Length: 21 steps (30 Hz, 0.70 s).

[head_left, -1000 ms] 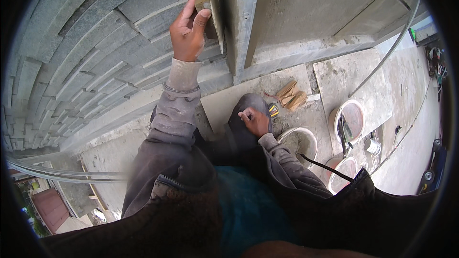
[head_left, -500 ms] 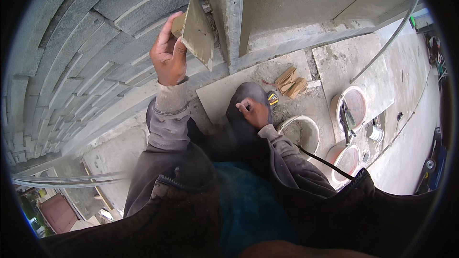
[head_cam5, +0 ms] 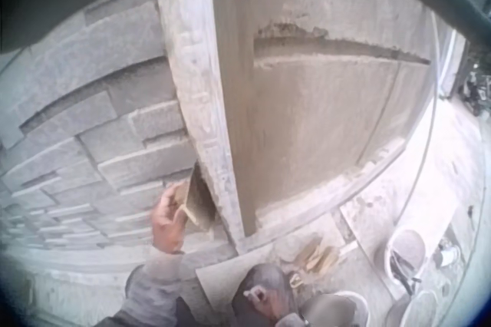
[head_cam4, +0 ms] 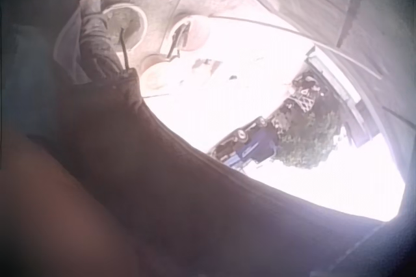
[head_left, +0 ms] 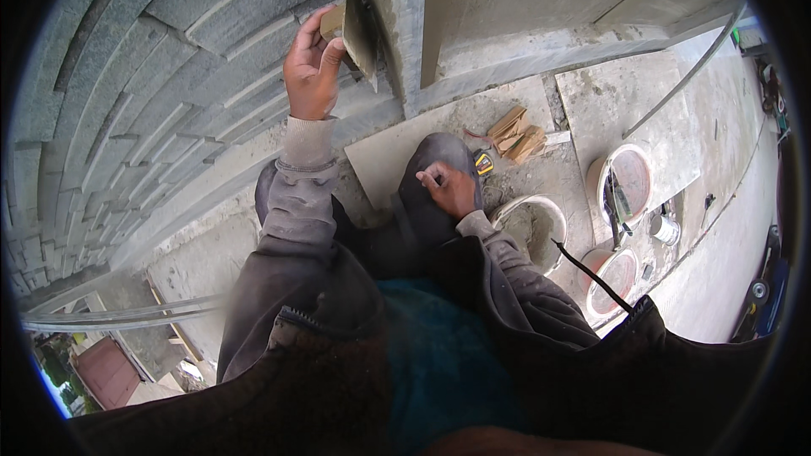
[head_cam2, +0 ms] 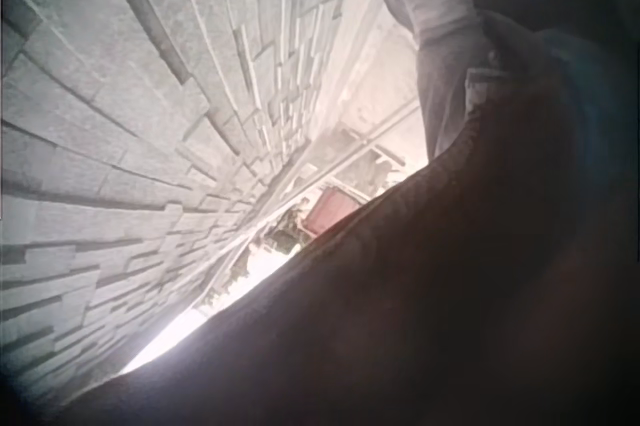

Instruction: The person applies mortar to a stone wall using a trowel and a hawk. They scoop mortar from a bucket, spread it onto the hawk, and then apply it to the wall, smoothing the surface.

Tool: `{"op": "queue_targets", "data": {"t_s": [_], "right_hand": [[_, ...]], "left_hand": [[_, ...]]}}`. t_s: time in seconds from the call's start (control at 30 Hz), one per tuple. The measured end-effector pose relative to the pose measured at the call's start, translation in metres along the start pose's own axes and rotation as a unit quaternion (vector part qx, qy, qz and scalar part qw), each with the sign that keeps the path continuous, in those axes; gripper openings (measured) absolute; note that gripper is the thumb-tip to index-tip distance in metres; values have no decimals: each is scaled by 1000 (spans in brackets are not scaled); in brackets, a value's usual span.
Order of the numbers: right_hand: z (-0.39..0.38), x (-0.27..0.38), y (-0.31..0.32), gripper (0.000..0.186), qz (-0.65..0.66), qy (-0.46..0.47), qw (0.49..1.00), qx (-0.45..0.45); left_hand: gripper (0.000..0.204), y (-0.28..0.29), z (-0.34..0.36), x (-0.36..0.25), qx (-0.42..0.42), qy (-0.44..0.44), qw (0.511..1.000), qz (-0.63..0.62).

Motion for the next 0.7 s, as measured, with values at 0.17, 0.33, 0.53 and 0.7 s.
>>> {"op": "queue_targets", "data": {"t_s": [0.17,0.33,0.53,0.7], "right_hand": [[-1,5,2,27,-6,-5,1000,4],[-1,6,3,26,-7,5,1000,2],[-1,8,4,26,-20,4,1000,1],[1,4,-1,27,-12,17,1000,-3]], "left_hand": [[52,-20,-11,7,-24,-12,1000,14],[47,-29,-30,6,-14,31,999,-15],[48,-27,-77,-17,59,20,997,-44],[51,6,-44,7,18,42,999,-17]]}}
Point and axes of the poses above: each hand's wrist, its own z-axis towards the middle knuckle, its own y-axis out of the back of the hand, x = y × z, the point moved 8 cm from there along z, towards the middle knuckle, and after that the axes turned 3 degrees about -z, right-handed, at the moved point
